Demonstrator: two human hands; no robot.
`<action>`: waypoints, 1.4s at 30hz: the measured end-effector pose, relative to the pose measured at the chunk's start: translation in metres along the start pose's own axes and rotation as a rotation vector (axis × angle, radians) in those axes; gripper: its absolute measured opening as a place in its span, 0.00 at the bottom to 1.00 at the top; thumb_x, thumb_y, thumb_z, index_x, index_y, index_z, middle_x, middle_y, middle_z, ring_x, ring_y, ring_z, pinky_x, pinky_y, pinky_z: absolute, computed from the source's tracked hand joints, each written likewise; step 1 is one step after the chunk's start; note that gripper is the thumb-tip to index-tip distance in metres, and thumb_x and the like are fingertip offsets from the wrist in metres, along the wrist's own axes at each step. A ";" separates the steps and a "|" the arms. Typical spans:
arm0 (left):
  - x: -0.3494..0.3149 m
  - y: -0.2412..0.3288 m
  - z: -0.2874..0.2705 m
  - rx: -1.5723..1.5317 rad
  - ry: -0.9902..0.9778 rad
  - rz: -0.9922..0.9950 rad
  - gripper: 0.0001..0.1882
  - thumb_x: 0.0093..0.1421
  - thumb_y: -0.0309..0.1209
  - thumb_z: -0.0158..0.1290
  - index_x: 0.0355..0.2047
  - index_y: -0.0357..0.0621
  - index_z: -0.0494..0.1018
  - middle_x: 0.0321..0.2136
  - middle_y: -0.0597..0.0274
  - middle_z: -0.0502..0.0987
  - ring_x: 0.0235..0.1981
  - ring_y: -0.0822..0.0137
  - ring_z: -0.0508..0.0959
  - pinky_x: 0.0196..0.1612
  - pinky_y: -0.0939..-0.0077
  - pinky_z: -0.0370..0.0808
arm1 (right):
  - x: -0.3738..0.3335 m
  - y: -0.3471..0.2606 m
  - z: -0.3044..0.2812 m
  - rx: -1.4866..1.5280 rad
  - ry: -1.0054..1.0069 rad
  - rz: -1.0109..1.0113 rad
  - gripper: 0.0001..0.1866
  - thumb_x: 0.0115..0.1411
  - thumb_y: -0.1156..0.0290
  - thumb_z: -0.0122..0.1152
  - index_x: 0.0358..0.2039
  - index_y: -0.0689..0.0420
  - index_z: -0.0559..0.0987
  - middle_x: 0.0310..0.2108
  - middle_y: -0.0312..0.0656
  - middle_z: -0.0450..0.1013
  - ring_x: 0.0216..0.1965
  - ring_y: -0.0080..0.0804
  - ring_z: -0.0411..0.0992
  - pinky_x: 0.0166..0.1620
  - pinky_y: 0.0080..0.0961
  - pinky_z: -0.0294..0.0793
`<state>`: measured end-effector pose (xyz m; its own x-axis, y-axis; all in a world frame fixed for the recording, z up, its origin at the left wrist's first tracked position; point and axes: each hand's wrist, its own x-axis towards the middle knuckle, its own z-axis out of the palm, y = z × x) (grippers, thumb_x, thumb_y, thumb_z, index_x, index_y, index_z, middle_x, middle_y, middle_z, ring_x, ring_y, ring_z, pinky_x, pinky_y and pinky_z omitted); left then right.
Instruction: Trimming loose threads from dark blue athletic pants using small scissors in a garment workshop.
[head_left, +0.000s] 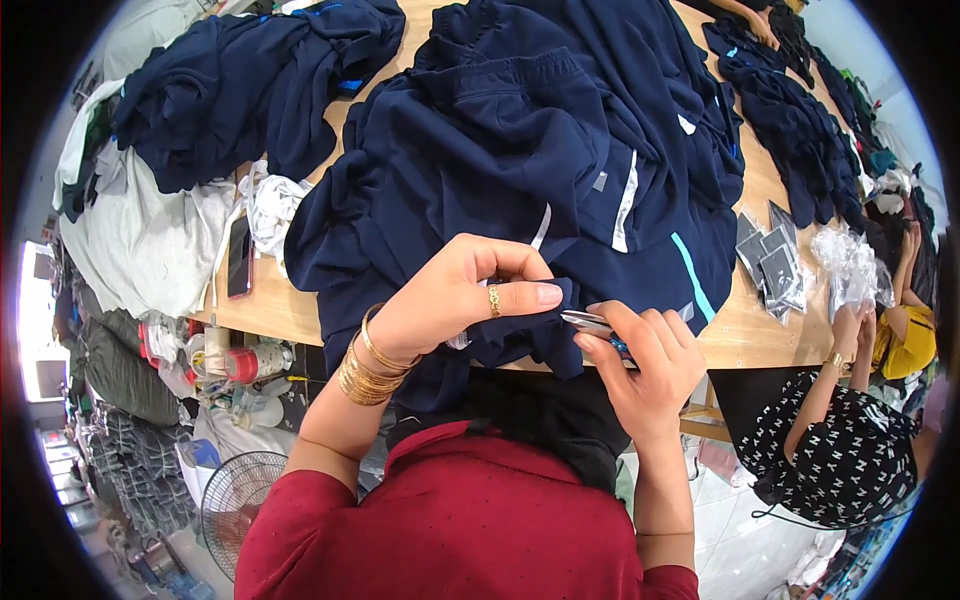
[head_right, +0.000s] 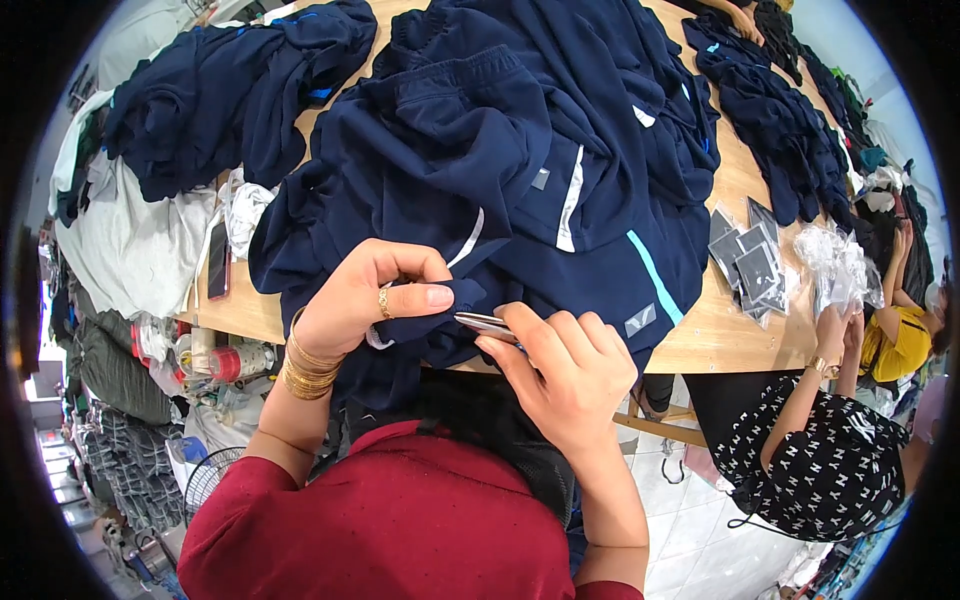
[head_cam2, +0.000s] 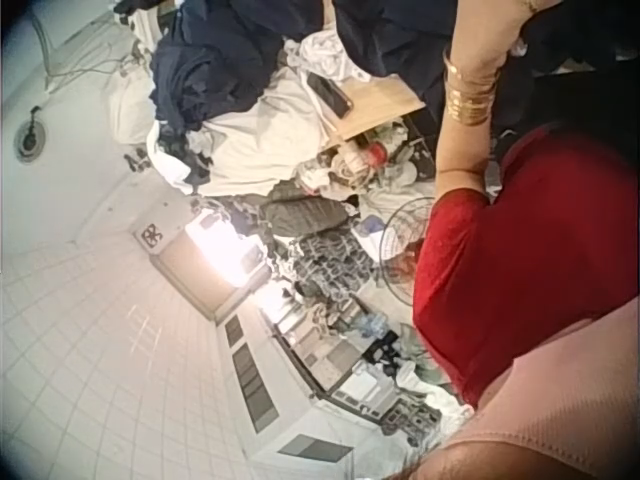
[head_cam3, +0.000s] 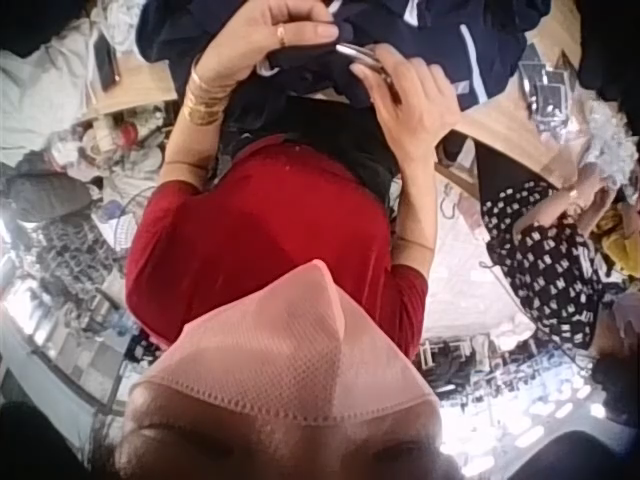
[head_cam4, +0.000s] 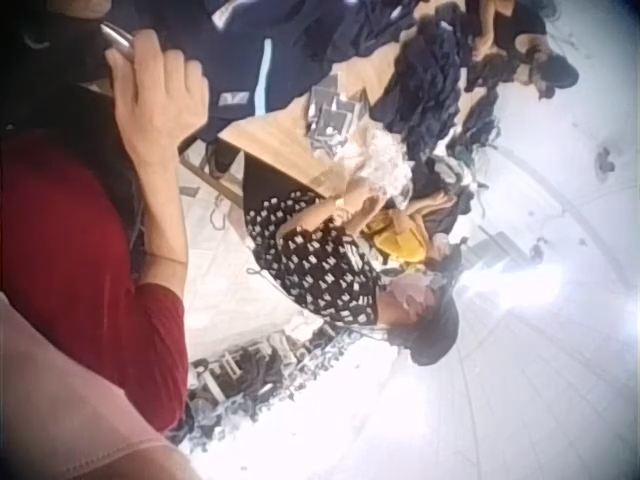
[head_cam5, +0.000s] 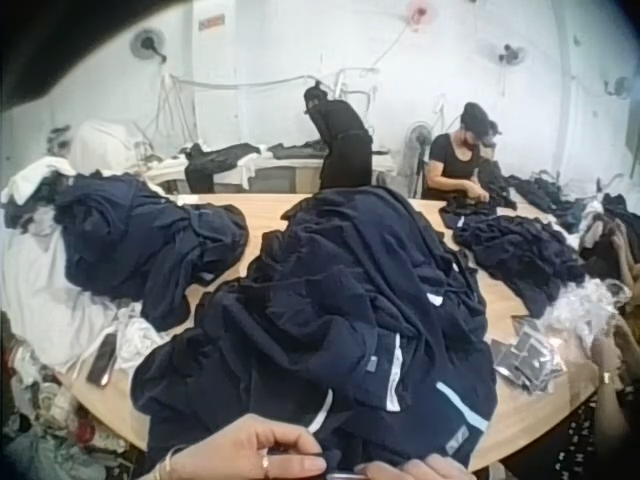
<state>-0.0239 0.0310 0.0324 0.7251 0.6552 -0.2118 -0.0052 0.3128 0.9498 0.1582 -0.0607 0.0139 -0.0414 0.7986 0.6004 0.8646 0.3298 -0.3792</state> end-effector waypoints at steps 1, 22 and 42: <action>0.000 0.000 0.000 -0.001 -0.004 -0.002 0.08 0.54 0.31 0.54 0.26 0.37 0.74 0.19 0.74 0.70 0.22 0.86 0.64 0.24 0.91 0.59 | 0.000 0.000 0.000 0.000 0.001 0.000 0.12 0.40 0.64 0.67 0.26 0.52 0.76 0.14 0.30 0.61 0.15 0.24 0.56 0.19 0.21 0.53; -0.004 0.000 -0.012 0.197 -0.075 -0.046 0.09 0.57 0.33 0.51 0.27 0.39 0.73 0.19 0.74 0.68 0.23 0.85 0.64 0.26 0.89 0.63 | 0.006 -0.004 0.004 0.986 -0.212 0.691 0.07 0.47 0.76 0.63 0.25 0.61 0.73 0.14 0.25 0.56 0.18 0.10 0.51 0.22 0.10 0.49; 0.003 -0.007 -0.005 -0.023 -0.051 -0.010 0.09 0.57 0.32 0.51 0.27 0.37 0.73 0.20 0.75 0.68 0.23 0.85 0.63 0.27 0.89 0.61 | 0.004 0.002 -0.005 0.215 -0.173 0.122 0.14 0.45 0.63 0.65 0.27 0.57 0.74 0.18 0.35 0.67 0.17 0.28 0.65 0.21 0.19 0.62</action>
<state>-0.0248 0.0339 0.0237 0.7593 0.6164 -0.2085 -0.0133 0.3352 0.9421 0.1620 -0.0590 0.0192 -0.0450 0.9068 0.4191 0.7432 0.3107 -0.5925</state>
